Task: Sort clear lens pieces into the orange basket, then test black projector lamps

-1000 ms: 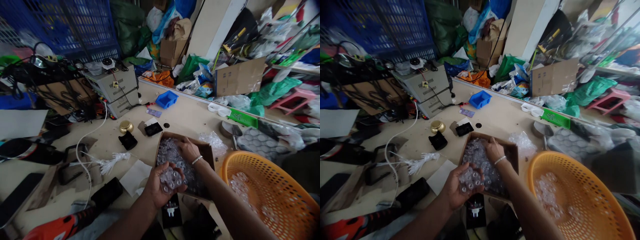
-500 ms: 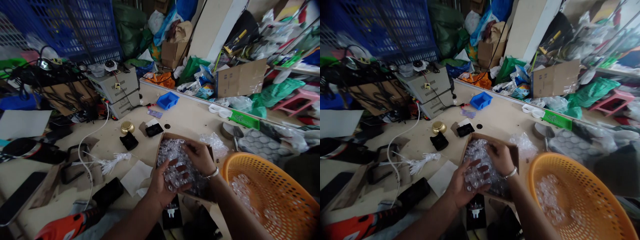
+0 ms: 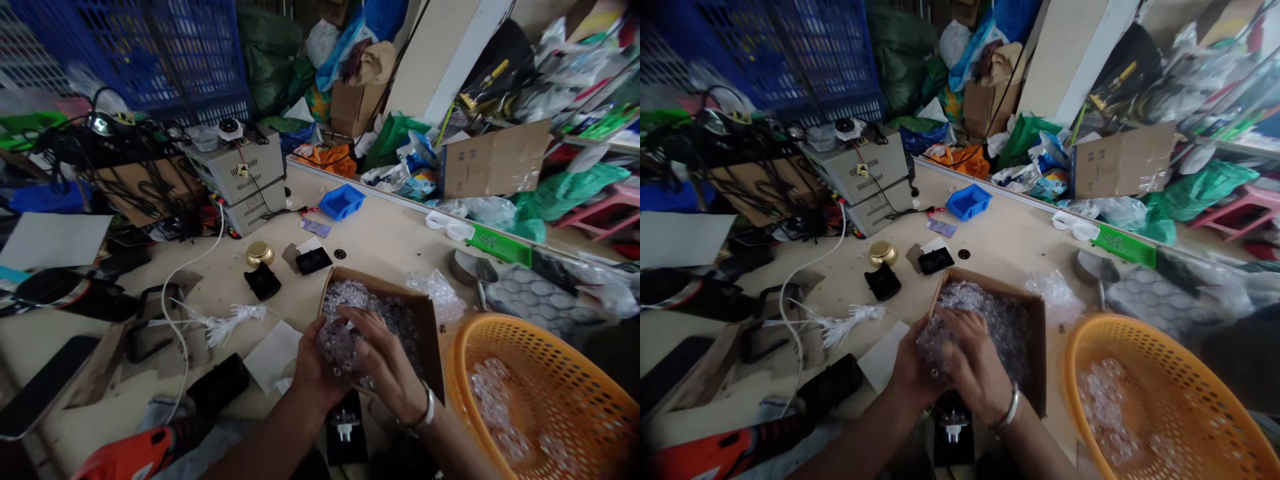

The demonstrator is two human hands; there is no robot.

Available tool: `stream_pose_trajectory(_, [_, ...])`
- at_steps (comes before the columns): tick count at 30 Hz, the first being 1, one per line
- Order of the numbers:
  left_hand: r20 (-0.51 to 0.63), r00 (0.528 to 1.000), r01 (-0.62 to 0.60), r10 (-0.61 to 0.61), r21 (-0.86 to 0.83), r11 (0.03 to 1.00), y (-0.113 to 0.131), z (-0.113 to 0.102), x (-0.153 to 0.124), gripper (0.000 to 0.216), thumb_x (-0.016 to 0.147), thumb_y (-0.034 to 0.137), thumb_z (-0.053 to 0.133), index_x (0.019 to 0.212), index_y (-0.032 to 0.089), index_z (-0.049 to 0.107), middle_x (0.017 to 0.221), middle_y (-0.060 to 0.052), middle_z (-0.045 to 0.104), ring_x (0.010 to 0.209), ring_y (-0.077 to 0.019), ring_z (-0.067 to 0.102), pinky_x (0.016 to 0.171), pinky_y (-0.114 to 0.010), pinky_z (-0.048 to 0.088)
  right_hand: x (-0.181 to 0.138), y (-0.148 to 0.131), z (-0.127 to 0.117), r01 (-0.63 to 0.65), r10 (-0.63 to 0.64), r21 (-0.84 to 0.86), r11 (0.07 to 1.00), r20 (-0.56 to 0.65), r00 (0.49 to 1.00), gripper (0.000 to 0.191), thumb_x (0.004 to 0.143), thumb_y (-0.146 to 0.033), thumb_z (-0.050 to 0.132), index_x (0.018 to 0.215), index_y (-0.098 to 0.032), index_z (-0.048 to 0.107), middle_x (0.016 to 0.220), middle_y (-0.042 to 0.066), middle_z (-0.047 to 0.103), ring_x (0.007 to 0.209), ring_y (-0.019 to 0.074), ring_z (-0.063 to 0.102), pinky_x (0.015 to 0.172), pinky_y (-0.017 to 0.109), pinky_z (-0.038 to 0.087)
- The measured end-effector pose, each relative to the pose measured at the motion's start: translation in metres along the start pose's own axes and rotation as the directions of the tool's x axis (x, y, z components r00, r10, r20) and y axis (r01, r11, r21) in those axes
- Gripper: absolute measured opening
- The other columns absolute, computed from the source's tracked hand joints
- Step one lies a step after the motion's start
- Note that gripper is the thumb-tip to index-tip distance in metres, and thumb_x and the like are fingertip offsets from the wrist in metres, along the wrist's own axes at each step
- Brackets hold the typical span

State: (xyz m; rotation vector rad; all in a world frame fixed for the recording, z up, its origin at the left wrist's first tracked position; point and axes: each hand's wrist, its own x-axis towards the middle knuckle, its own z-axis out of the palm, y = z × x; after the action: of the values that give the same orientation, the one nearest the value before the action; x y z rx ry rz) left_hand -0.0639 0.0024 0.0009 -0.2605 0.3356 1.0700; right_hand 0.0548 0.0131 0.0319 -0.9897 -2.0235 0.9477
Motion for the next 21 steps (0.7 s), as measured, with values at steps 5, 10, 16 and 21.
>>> stream_pose_trajectory(5, [-0.16, 0.987, 0.036, -0.026, 0.056, 0.998, 0.006, -0.005, -0.001, 0.027, 0.075, 0.042, 0.051, 0.08, 0.017, 0.061, 0.076, -0.008, 0.066, 0.07, -0.0237, 0.062, 0.062, -0.039, 0.047, 0.03, 0.031, -0.009, -0.248, 0.28, 0.231, 0.941, -0.119, 0.953, 0.039, 0.09, -0.034, 0.026, 0.106, -0.019, 0.058, 0.1, 0.007, 0.065, 0.093, 0.0205, 0.059, 0.083, 0.037, 0.046])
stream_pose_trajectory(10, [-0.179, 0.984, 0.029, -0.017, 0.066, 0.997, 0.007, -0.002, -0.005, 0.027, 0.074, 0.04, 0.051, 0.082, 0.016, 0.061, 0.08, -0.01, 0.066, 0.076, -0.0244, 0.062, 0.065, -0.038, 0.046, 0.066, 0.071, -0.003, -0.267, 0.335, -0.664, 0.698, -0.027, 0.942, 0.051, 0.064, -0.021, 0.061, 0.114, -0.019, 0.055, 0.113, 0.014, 0.054, 0.104, 0.0317, 0.048, 0.084, 0.046, 0.039])
stream_pose_trajectory(16, [-0.227, 0.973, 0.051, -0.035, 0.063, 0.997, 0.005, 0.001, -0.009, 0.028, 0.077, 0.039, 0.048, 0.08, 0.015, 0.061, 0.079, -0.01, 0.065, 0.074, -0.0245, 0.062, 0.067, -0.04, 0.046, 0.073, 0.084, 0.005, -0.217, 0.294, -0.716, 0.664, -0.017, 0.956, 0.025, 0.076, -0.016, 0.048, 0.096, -0.016, 0.064, 0.1, 0.014, 0.059, 0.098, 0.0279, 0.052, 0.085, 0.041, 0.037])
stream_pose_trajectory(21, [-0.224, 0.973, 0.087, -0.058, 0.119, 0.989, 0.0, 0.006, -0.013, 0.026, 0.076, 0.039, 0.05, 0.08, 0.015, 0.06, 0.08, -0.01, 0.065, 0.073, -0.0239, 0.062, 0.066, -0.04, 0.046, 0.05, 0.079, -0.024, -0.282, 0.219, -0.515, 0.809, -0.181, 0.959, 0.03, 0.084, -0.028, 0.041, 0.106, -0.014, 0.057, 0.092, 0.009, 0.064, 0.082, 0.0187, 0.059, 0.076, 0.028, 0.045])
